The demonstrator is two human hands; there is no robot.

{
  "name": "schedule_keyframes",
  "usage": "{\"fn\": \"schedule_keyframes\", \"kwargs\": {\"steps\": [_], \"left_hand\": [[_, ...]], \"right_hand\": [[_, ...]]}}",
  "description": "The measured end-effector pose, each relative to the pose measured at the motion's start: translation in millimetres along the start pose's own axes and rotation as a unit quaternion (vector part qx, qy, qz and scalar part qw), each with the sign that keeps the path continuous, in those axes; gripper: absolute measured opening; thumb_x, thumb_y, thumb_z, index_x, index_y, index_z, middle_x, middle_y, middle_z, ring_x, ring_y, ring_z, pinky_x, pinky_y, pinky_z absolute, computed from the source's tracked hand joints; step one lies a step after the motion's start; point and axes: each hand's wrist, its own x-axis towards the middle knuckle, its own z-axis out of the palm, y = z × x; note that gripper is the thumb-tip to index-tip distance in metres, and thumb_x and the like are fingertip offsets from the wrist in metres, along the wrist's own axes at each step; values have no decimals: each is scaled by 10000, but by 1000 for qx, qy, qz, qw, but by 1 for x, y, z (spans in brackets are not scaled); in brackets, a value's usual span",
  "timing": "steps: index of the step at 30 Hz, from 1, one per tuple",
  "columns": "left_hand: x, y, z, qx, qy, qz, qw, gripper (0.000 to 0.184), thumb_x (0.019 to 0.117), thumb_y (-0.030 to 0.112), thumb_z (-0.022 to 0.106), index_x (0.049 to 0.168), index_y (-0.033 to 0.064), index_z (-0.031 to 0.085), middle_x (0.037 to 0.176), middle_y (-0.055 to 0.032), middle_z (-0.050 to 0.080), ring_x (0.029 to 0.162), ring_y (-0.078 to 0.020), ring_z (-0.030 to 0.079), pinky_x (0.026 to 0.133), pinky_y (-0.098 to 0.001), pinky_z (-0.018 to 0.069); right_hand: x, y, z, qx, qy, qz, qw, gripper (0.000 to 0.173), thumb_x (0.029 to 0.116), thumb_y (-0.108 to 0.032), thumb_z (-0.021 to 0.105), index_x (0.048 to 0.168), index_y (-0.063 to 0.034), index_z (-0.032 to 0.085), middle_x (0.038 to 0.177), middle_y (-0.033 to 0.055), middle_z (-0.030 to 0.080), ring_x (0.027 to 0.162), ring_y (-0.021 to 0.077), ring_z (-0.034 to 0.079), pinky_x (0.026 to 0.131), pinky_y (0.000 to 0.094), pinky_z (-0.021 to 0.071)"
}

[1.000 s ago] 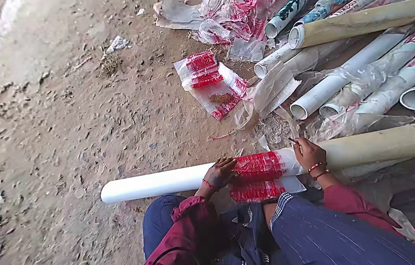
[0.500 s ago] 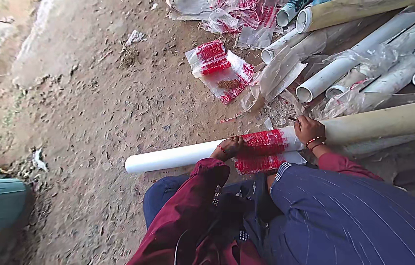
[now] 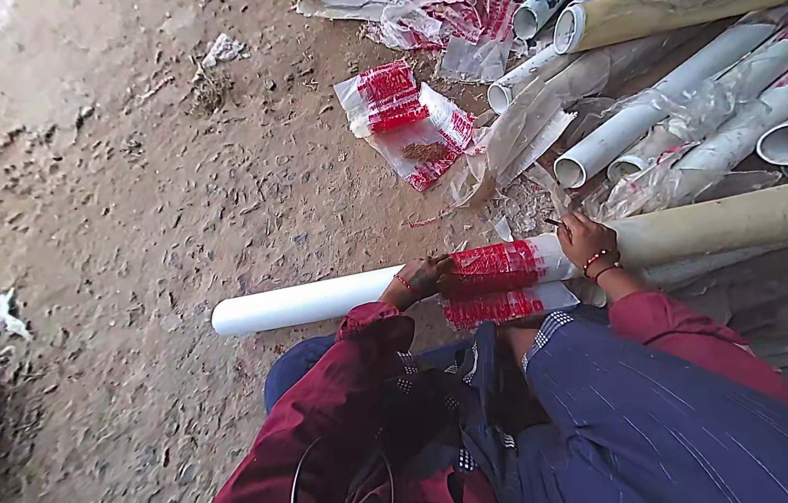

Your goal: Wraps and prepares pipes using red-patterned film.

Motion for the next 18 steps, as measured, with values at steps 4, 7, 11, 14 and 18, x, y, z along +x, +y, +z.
{"fn": "schedule_keyframes", "kwargs": {"steps": [4, 7, 11, 14, 18], "left_hand": [[0, -3, 0, -6, 4, 13, 1000, 431, 1035, 220, 589, 1376, -43, 602, 1404, -242, 617, 1205, -430, 662, 1018, -598, 496], [-2, 3, -4, -9, 3, 1, 1000, 439, 1042, 203, 573, 1393, -60, 585, 1410, -251, 610, 1223, -420, 658, 1044, -561, 493], [-2, 17, -2, 19, -2, -40, 999, 450, 1063, 173, 503, 1422, -97, 537, 1480, -275, 539, 1361, -408, 560, 1134, -515, 436], [1, 23, 5, 71, -15, -56, 996, 481, 1085, 159, 442, 1462, -140, 451, 1510, -321, 481, 1390, -457, 513, 1142, -542, 415], [2, 33, 10, 121, -53, -95, 987, 494, 1111, 142, 347, 1515, -142, 350, 1546, -349, 413, 1404, -499, 474, 1122, -588, 420]], "right_hand": [[5, -4, -2, 31, -3, 47, 998, 257, 1040, -119, 536, 1062, 84, 691, 1048, 312, 702, 914, 519, 698, 706, 688, 488], [23, -7, -19, 39, -92, 94, 991, 297, 1056, -166, 526, 1094, 70, 703, 1047, 320, 708, 996, 531, 683, 777, 703, 472], [34, -4, -13, 26, -131, 97, 986, 312, 1068, -199, 508, 1106, 40, 704, 1086, 297, 711, 1031, 510, 682, 805, 697, 477], [33, -10, -20, 28, -139, 112, 983, 342, 1079, -211, 492, 1227, 26, 691, 1183, 296, 695, 1096, 502, 666, 884, 685, 467], [29, -15, -25, 13, -144, 106, 984, 376, 1092, -226, 449, 1252, 32, 670, 1233, 286, 688, 1139, 488, 663, 926, 665, 465]]}}
